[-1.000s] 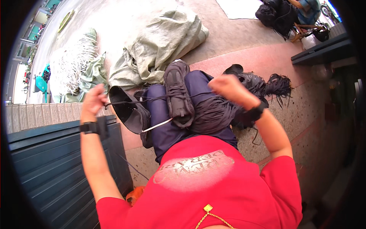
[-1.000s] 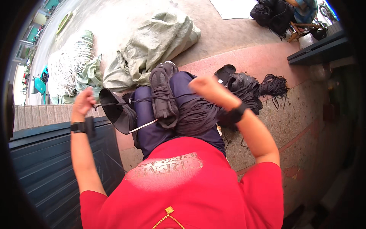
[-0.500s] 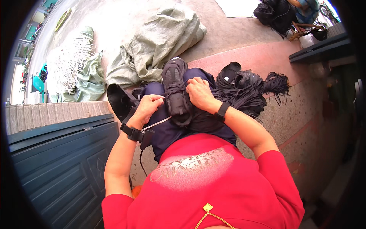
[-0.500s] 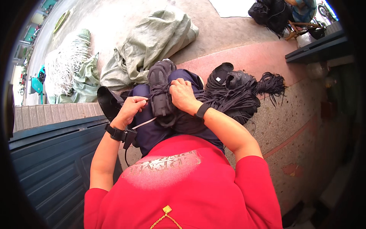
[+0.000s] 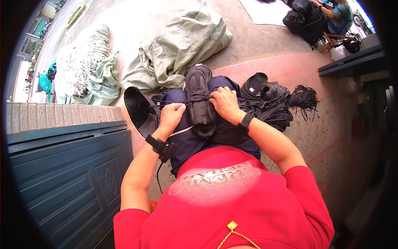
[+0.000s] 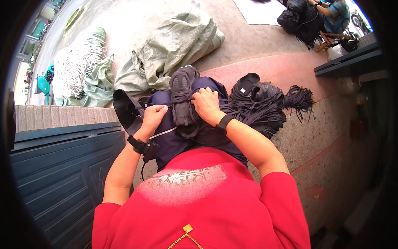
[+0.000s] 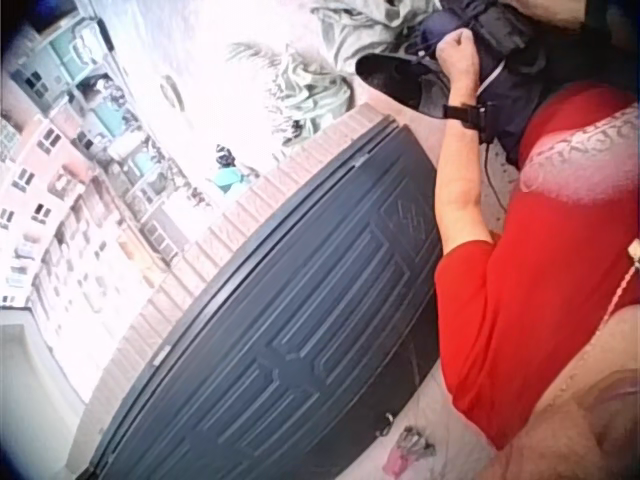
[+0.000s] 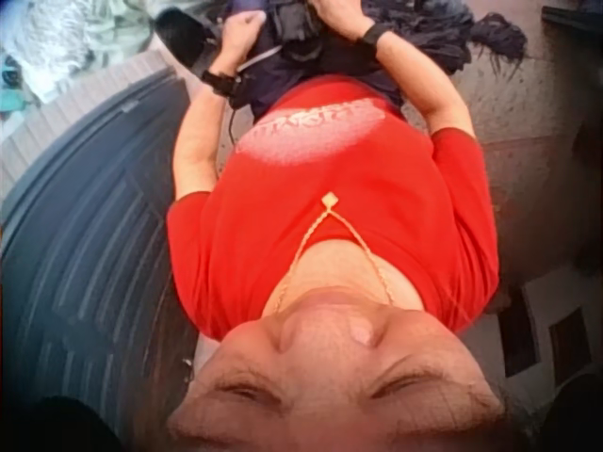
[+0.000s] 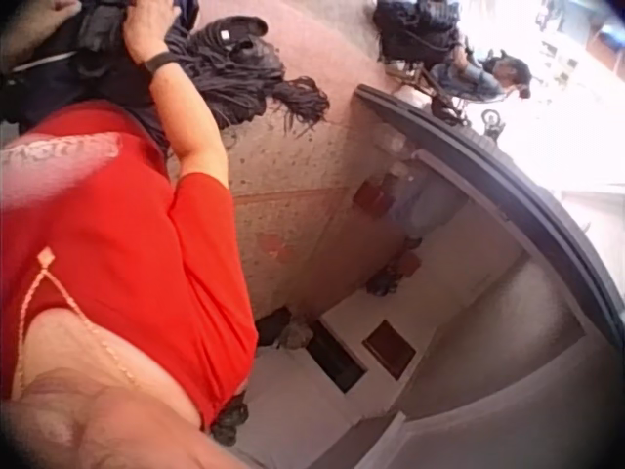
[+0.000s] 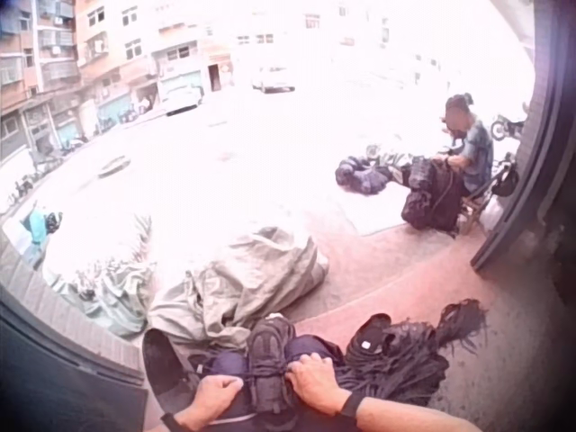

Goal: Lacing a black shoe and preparing it for further manufacturing or shipping.

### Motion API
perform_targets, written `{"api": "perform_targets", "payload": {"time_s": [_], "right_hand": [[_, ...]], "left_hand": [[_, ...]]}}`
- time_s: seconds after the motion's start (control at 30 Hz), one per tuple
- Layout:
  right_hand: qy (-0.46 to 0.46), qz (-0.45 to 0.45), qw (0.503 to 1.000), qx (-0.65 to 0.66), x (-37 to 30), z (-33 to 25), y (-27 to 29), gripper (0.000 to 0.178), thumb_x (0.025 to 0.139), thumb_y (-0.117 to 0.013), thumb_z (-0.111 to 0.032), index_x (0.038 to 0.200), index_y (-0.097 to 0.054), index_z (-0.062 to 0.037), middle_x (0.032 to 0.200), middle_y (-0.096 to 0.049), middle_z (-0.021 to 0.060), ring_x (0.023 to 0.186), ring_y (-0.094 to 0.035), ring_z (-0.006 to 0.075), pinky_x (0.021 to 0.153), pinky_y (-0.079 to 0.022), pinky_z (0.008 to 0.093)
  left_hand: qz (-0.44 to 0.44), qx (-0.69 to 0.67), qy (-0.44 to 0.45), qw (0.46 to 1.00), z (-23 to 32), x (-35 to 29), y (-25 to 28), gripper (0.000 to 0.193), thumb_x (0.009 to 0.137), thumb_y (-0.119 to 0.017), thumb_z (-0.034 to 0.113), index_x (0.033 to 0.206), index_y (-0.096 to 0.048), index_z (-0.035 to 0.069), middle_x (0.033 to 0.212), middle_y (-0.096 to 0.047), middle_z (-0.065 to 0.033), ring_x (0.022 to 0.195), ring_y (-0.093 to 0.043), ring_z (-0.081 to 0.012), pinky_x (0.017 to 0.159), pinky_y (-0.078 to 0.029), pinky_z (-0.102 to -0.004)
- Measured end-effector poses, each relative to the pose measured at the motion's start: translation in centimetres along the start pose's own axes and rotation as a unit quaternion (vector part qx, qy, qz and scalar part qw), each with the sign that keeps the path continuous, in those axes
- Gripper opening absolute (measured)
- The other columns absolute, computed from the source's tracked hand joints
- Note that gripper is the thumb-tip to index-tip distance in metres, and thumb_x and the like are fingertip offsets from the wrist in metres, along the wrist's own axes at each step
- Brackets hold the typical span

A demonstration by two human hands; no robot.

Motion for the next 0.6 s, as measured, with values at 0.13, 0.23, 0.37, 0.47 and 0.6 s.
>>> {"api": "perform_targets", "payload": {"time_s": [0.13,0.23,0.37,0.47,0.6], "right_hand": [[-0.028,0.007,1.000,0.010,0.0,0.2,0.2,0.015,0.073,-0.062,-0.025,0.074,-0.062,-0.0108,0.079,-0.055,0.0050,0.083,-0.051,0.0243,0.071,-0.037,0.0381],[-0.030,-0.020,0.999,-0.002,0.1,0.3,0.1,0.016,0.073,-0.062,-0.027,0.075,-0.062,-0.0112,0.080,-0.056,0.0052,0.084,-0.050,0.0242,0.072,-0.036,0.0386],[-0.035,-0.038,0.999,0.004,0.1,0.4,-0.1,0.017,0.074,-0.061,-0.029,0.076,-0.064,-0.0118,0.082,-0.056,0.0052,0.087,-0.050,0.0238,0.072,-0.036,0.0390],[-0.035,-0.039,0.999,-0.002,0.2,0.4,0.1,0.018,0.074,-0.061,-0.029,0.075,-0.065,-0.0118,0.082,-0.057,0.0052,0.086,-0.050,0.0239,0.072,-0.036,0.0390],[-0.038,-0.043,0.998,0.002,0.2,0.5,0.0,0.018,0.074,-0.061,-0.029,0.075,-0.065,-0.0117,0.082,-0.057,0.0051,0.086,-0.051,0.0239,0.072,-0.036,0.0388]], "left_hand": [[0.020,0.026,-0.032,0.999,-0.1,0.0,0.0,0.022,0.079,-0.060,0.016,0.092,-0.064,-0.002,0.080,-0.065,-0.0048,0.072,-0.057,-0.0088,0.066,-0.045,-0.0240],[0.029,0.051,-0.034,0.998,0.2,0.2,-0.2,0.022,0.079,-0.060,0.016,0.091,-0.064,-0.002,0.079,-0.065,-0.0063,0.073,-0.057,-0.0094,0.067,-0.045,-0.0247],[0.038,0.055,-0.054,0.996,0.1,0.2,-0.2,0.021,0.079,-0.059,0.015,0.089,-0.064,-0.003,0.078,-0.065,-0.0071,0.071,-0.057,-0.0103,0.067,-0.045,-0.0253],[0.043,0.047,-0.076,0.995,0.8,0.2,-0.4,0.021,0.079,-0.058,0.015,0.087,-0.063,-0.003,0.074,-0.064,-0.0079,0.068,-0.057,-0.0103,0.065,-0.045,-0.0260],[0.046,0.099,-0.081,0.991,1.3,0.5,-0.6,0.020,0.079,-0.058,0.015,0.085,-0.063,-0.003,0.070,-0.063,-0.0090,0.065,-0.056,-0.0108,0.062,-0.045,-0.0270]]}}
Point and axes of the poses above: each hand's wrist, its own x-axis towards the middle knuckle, its own y-axis out of the back of the hand, z = x × y, the point moved 4 cm from there along x, towards the middle knuckle
